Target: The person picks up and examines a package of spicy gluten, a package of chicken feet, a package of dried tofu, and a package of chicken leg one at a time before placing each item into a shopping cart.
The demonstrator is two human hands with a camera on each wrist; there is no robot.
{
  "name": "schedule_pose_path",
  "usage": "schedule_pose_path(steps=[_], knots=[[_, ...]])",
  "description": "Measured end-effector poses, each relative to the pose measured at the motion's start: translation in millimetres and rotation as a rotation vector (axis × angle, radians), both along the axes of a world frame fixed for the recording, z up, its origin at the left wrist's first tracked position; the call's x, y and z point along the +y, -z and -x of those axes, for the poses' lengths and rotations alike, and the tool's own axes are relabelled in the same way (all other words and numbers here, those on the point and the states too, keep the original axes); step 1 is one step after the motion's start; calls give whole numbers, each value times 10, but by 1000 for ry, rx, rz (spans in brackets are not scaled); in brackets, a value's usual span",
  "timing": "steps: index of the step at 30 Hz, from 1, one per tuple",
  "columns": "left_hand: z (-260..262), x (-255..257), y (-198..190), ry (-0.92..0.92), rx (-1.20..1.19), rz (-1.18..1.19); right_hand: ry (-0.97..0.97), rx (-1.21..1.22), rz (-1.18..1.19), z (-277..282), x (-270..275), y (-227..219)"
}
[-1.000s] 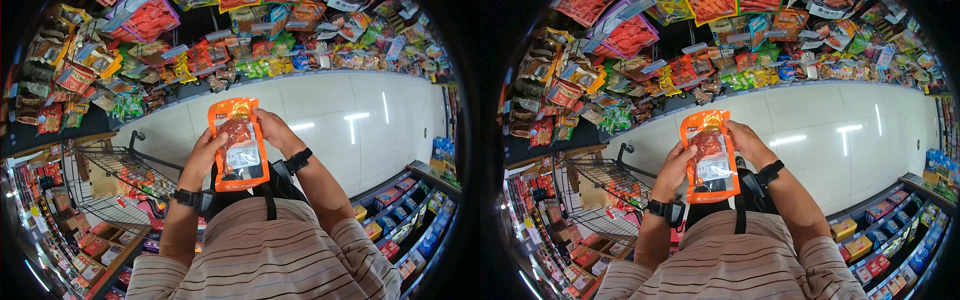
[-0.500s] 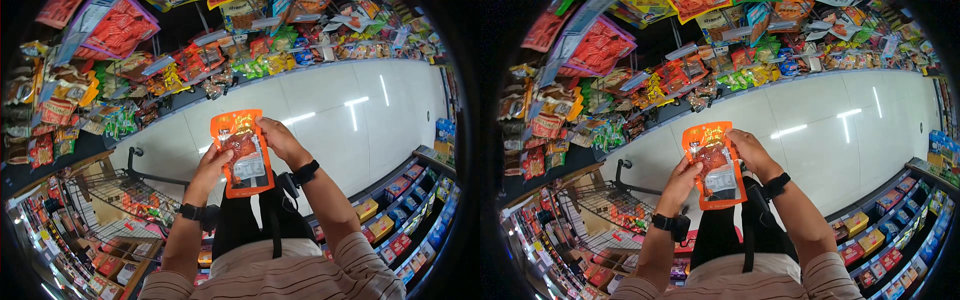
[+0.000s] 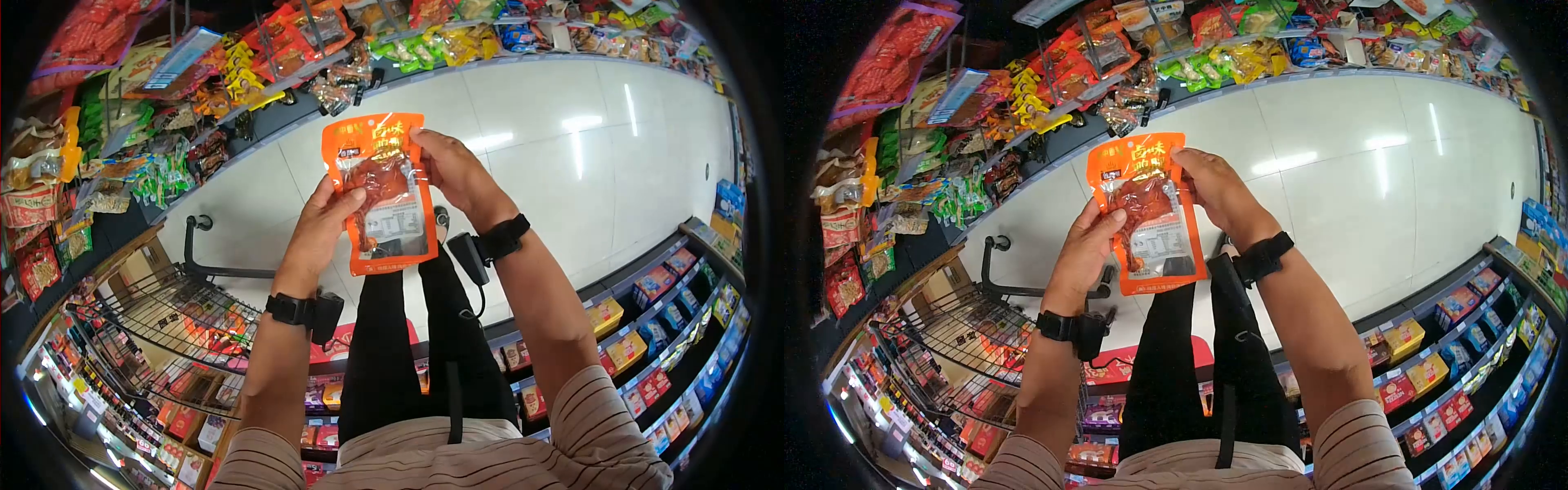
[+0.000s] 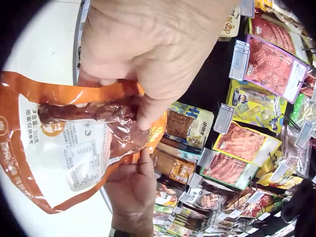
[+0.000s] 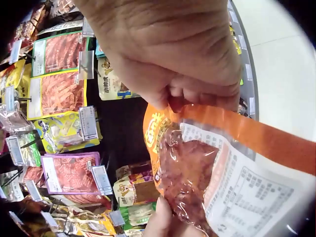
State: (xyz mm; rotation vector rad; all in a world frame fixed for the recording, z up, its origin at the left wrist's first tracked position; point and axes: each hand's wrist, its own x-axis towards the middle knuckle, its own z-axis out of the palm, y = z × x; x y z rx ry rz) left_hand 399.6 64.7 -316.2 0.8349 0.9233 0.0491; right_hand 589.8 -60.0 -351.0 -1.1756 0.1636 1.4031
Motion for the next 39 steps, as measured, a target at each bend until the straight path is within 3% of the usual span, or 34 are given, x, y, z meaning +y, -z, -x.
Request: schedule_pose_path(steps=[8, 17, 32, 36, 39], knots=[[-37, -106, 357, -78, -7, 90, -10, 2, 10, -80, -124, 242], [-185, -193, 310, -5, -44, 90, 29, 45, -22, -181, -332, 236], [-432, -485, 121, 142, 108, -284, 83, 89, -78, -300, -528, 210], [-485, -498, 22, 176, 131, -150, 112, 84, -98, -300, -625, 315], [-490, -527, 133, 166, 45, -226, 102, 88, -76, -325, -638, 232]])
